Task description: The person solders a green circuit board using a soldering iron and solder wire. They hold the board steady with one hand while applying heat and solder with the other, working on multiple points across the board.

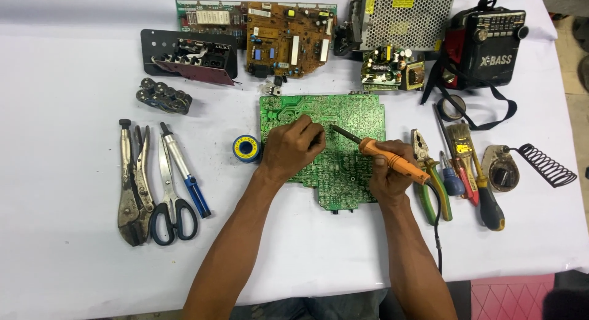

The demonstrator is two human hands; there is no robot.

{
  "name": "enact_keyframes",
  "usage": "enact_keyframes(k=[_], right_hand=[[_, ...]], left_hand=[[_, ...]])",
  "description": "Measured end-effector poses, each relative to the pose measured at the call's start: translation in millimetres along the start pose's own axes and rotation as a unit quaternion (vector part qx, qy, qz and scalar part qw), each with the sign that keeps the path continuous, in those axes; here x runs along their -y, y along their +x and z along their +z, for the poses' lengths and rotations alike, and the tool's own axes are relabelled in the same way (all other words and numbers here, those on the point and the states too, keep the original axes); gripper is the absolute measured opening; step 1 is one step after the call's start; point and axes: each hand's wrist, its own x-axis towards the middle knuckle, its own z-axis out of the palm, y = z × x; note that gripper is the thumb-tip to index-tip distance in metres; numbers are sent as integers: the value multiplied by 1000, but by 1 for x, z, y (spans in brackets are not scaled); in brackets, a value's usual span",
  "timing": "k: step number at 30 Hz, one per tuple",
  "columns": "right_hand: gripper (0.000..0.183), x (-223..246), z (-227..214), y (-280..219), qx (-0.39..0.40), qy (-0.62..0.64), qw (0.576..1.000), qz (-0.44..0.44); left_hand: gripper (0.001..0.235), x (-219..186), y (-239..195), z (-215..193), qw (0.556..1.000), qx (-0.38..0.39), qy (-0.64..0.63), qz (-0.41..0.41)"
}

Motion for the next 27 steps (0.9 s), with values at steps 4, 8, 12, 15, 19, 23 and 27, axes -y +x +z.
enact_keyframes(k=[4, 8, 12, 15, 19, 23, 27], right_hand=[[31, -1, -2, -1, 9, -6, 1000, 2], [32, 1, -2, -1, 5, 2, 1000, 12], [32, 1, -3, -2, 6, 5, 1000, 16], [33, 0, 0, -3, -1, 23, 999, 25], [33, 2, 0, -1, -4, 13, 1000, 13], [32, -3, -2, -4, 6, 2, 1000, 12], [32, -5, -4, -7, 3, -1, 1000, 14]], left_hand=[[9, -3, 1, -3, 1000, -5, 3, -2], [8, -3, 1, -4, 1000, -1, -3, -4], [7, -3, 0, -1, 1000, 0, -6, -8], [8, -3, 0, -1, 1000, -3, 1, -8], [7, -3, 1, -1, 1000, -3, 0, -9], [7, -3, 2, -3, 1000, 5, -3, -7], [7, -3, 1, -4, 1000, 10, -3, -7]])
